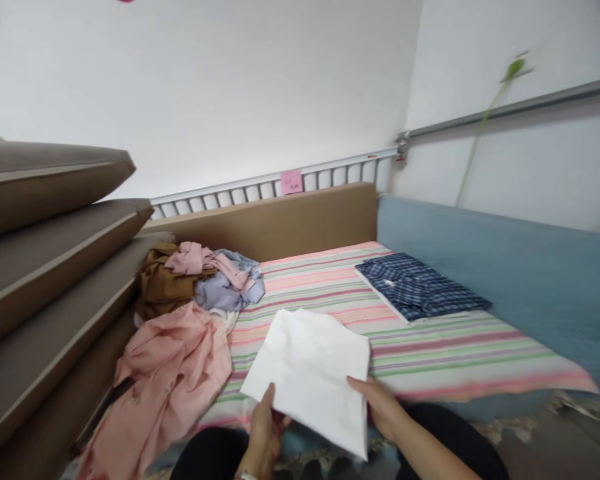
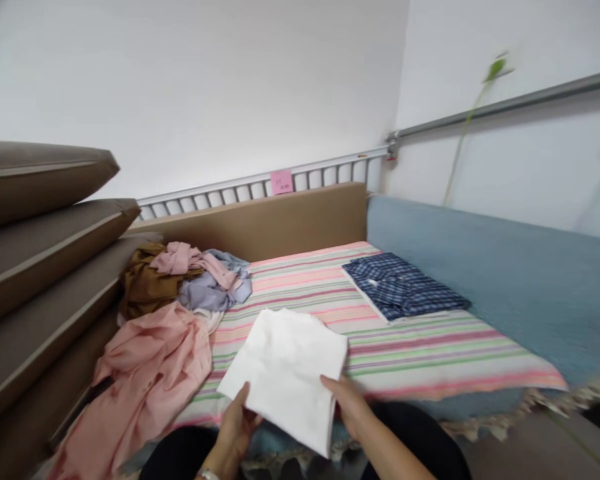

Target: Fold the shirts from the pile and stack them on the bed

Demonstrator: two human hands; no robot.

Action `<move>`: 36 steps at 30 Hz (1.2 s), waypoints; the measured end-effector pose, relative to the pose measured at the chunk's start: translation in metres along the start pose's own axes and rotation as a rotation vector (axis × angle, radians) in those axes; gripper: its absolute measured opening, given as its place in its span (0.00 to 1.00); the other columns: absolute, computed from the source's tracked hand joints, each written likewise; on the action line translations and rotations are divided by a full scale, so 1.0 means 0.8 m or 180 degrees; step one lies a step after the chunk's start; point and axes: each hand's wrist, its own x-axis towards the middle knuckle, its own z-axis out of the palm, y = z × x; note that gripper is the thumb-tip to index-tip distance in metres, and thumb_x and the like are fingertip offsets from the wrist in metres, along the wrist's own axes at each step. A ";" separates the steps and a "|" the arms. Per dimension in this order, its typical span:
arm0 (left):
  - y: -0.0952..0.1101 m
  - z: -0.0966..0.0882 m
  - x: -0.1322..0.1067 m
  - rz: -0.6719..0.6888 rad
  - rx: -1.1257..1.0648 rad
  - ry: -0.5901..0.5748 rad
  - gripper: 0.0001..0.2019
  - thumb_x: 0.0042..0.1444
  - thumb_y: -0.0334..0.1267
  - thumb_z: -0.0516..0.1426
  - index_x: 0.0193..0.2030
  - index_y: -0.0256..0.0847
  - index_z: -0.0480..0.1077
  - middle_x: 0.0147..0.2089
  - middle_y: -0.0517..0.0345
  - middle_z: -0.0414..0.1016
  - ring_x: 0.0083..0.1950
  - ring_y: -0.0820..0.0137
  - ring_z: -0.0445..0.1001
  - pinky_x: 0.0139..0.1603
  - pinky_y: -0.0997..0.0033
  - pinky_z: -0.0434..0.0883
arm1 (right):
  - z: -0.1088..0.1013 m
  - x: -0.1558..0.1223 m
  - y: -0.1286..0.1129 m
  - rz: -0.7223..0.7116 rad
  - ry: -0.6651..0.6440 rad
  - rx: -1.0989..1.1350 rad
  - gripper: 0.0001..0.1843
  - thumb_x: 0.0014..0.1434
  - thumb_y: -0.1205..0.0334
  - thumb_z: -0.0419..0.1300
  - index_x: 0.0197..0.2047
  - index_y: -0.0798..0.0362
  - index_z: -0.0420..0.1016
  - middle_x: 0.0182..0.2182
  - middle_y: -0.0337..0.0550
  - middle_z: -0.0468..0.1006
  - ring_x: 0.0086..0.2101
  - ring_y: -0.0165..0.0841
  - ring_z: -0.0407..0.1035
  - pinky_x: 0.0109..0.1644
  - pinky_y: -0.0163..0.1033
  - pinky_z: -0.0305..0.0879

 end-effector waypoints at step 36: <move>-0.110 0.644 0.222 0.0252 0.2365 -0.1383 0.11 0.49 0.24 0.60 0.41 0.31 0.70 0.26 0.57 0.73 0.26 0.72 0.73 0.33 0.68 0.77 | -0.287 0.173 -0.273 -0.1128 0.2009 0.0858 0.19 0.49 0.70 0.60 0.46 0.53 0.67 0.34 0.42 0.79 0.30 0.33 0.73 0.33 0.41 0.75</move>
